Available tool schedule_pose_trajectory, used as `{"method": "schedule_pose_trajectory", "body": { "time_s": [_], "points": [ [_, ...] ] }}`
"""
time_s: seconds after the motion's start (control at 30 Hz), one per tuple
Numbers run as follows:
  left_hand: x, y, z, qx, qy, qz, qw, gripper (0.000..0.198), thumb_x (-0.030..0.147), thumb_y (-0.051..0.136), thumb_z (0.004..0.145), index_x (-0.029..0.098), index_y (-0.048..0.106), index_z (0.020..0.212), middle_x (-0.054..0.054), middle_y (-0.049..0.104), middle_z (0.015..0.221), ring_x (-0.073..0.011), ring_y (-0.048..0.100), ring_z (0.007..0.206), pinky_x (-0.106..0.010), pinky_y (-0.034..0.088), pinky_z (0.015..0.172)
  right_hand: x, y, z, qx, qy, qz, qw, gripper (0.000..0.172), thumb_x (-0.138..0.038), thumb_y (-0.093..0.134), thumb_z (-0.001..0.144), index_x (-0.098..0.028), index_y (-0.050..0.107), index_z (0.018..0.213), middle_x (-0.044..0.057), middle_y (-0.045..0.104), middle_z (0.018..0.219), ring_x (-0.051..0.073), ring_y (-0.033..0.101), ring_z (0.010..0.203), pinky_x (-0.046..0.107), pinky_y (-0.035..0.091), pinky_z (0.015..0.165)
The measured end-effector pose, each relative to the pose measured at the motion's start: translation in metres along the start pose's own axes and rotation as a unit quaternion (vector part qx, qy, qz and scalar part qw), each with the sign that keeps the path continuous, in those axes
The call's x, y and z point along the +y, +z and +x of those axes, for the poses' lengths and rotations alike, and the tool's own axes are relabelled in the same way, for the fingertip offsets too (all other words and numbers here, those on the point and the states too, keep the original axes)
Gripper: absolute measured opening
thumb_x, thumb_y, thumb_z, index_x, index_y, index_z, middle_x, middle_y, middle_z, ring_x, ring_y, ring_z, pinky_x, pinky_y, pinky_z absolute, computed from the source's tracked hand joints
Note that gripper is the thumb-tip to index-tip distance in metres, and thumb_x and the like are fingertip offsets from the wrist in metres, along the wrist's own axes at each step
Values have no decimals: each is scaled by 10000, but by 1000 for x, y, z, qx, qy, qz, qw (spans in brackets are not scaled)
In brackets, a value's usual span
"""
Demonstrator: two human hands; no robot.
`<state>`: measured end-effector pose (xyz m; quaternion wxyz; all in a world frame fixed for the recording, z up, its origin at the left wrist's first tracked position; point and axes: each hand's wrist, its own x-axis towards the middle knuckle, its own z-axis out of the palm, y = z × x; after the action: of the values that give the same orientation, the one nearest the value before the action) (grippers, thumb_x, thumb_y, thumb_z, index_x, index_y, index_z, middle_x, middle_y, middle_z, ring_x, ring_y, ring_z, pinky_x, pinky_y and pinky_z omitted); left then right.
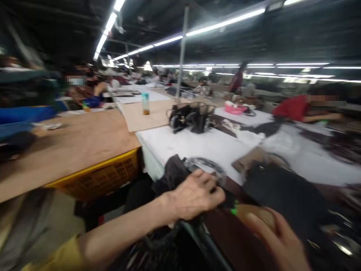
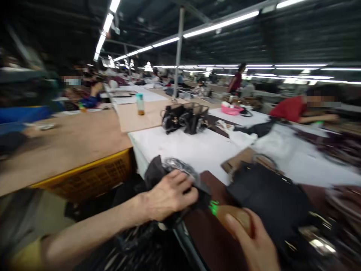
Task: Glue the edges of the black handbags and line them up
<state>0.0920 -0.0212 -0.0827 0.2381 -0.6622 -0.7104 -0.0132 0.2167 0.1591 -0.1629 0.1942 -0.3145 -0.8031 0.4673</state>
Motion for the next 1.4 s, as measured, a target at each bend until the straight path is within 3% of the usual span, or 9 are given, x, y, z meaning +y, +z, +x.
{"method": "schedule_pose_trajectory", "body": {
  "time_s": [0.07,0.13,0.27,0.8,1.03,1.23,1.4],
  "points": [
    [-5,7,2,1,-6,-35,999,178,174,403,855,129,499,998,-89,534,859,-215,456,783,-359,375,678,11,-28,-7,21,18,-18,999,402,-433,601,804,-170,541,1101,55,615,972,248,577,882,391,452,799],
    [-9,11,2,-7,-3,-61,998,179,187,412,850,128,505,991,-110,543,922,-236,461,836,-385,391,720,13,-37,-9,27,22,-18,999,471,-474,615,751,-180,539,1111,41,637,934,263,576,884,362,437,805],
    [-8,10,0,-6,-6,-71,997,193,170,408,851,122,512,1007,-129,548,1002,-254,464,913,-405,403,768,9,-33,-7,31,33,-1,999,467,-442,623,712,-194,567,1104,28,650,917,255,584,841,334,451,746],
    [-5,13,-1,6,-7,-72,997,187,152,382,872,120,533,977,-110,569,950,-241,487,883,-388,411,745,9,-31,-7,3,54,72,996,427,-455,600,711,-180,579,1036,21,635,784,218,581,653,291,465,529],
    [-3,13,-3,2,-4,-72,997,202,154,365,872,117,534,977,-108,564,943,-239,477,851,-387,402,727,16,-23,-5,22,68,76,995,479,-471,621,684,-182,567,1062,38,647,858,246,589,745,305,472,586],
    [-2,11,-1,-6,-5,-75,997,197,159,355,873,134,539,941,-97,559,909,-226,464,808,-367,388,696,21,-25,-10,-21,90,100,991,459,-489,606,735,-175,553,1066,14,622,722,203,568,569,270,400,454],
    [-2,13,-3,-2,-5,-71,997,184,160,373,869,137,535,954,-98,560,919,-218,466,809,-355,385,705,22,-29,-11,-44,104,123,986,434,-516,571,777,-167,544,1034,22,619,708,199,576,549,250,365,417]
  ]
}}
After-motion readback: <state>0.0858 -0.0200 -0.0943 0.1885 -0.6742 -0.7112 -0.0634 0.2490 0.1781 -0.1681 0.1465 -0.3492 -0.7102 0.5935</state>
